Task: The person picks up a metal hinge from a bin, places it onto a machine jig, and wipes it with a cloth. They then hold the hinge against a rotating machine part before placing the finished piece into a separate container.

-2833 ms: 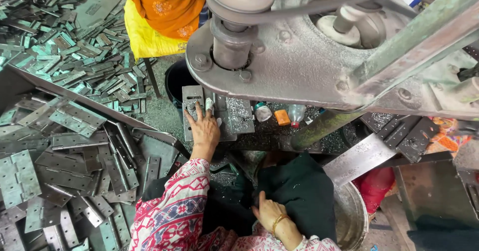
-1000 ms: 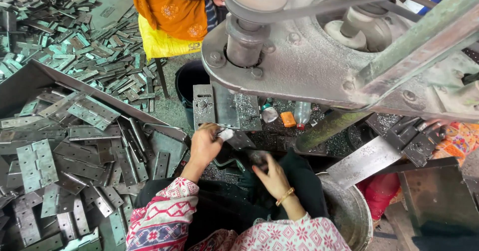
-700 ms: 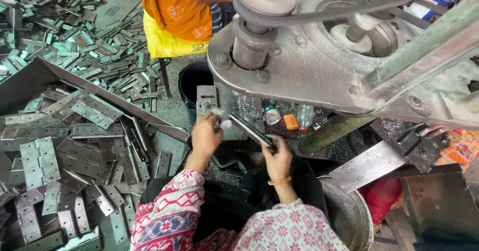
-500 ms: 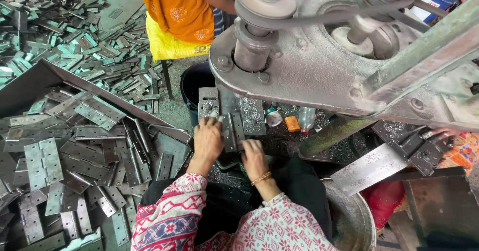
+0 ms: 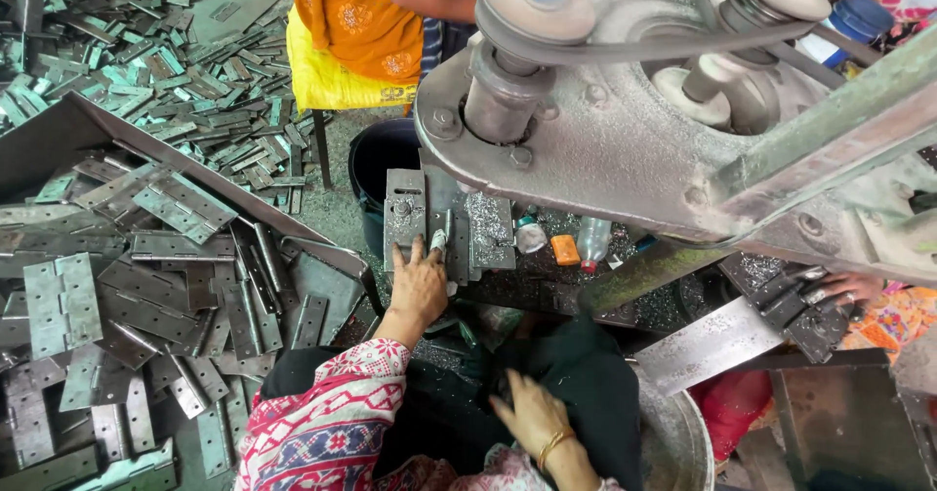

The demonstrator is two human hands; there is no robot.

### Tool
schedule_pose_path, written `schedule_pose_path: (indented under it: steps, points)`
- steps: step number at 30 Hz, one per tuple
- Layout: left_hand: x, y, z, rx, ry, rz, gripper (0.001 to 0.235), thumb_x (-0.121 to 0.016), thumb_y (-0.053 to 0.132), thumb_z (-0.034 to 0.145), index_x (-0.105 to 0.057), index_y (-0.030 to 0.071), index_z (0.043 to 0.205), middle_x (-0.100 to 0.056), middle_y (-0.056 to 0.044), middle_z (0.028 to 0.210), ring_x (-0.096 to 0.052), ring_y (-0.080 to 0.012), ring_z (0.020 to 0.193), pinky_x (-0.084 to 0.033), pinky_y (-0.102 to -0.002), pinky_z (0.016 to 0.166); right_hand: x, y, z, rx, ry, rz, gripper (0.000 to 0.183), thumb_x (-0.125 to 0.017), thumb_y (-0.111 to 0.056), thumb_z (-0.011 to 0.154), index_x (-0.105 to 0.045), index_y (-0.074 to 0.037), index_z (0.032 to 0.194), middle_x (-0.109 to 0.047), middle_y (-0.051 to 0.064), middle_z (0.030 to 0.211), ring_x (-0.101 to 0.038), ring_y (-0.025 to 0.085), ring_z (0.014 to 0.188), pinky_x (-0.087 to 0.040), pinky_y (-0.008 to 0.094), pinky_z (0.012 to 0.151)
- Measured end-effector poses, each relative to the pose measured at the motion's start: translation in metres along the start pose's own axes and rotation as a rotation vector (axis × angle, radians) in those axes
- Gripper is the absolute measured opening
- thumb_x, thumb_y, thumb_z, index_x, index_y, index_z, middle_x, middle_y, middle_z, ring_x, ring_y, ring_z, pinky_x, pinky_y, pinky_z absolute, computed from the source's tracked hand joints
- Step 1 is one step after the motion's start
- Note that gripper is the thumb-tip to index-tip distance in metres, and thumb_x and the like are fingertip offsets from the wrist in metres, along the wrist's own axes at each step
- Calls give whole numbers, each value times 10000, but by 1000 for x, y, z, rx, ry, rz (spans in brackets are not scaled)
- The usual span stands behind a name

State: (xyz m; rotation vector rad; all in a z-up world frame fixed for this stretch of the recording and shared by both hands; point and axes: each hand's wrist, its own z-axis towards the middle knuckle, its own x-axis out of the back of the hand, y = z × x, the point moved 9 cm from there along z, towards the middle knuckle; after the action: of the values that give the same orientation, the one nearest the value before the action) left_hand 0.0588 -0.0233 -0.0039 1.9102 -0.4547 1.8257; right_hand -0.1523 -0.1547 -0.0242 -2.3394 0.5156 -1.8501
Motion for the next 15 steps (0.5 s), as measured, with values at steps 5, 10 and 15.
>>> schedule_pose_path:
  steps: [5, 10, 15]
  points:
    - [4, 2, 0, 0, -11, 2, 372, -461, 194, 971, -705, 50, 1213, -533, -71, 1459, -274, -374, 1500, -180, -707, 1169, -45, 22, -17, -174, -239, -35, 703, -535, -408, 1005, -227, -118, 1566, -694, 214, 1088, -699, 410, 988, -565, 496, 874]
    - [7, 2, 3, 0, -40, 28, 356, -479, 200, 959, -722, 57, 1177, -538, -74, 1448, -278, -366, 1502, -183, -705, 1171, -124, 59, 7, -161, -282, -114, 757, -512, -399, 1007, -154, -69, 1586, -710, 212, 1086, -704, 397, 988, -558, 498, 881]
    - [11, -1, 1, -15, 105, 16, 348, -496, 199, 930, -743, 59, 1130, -549, -70, 1438, -298, -372, 1478, -197, -719, 1144, -188, 81, 15, -241, -378, -112, 812, -481, -398, 1033, -39, -40, 1612, -736, 176, 1105, -710, 365, 1036, -555, 459, 902]
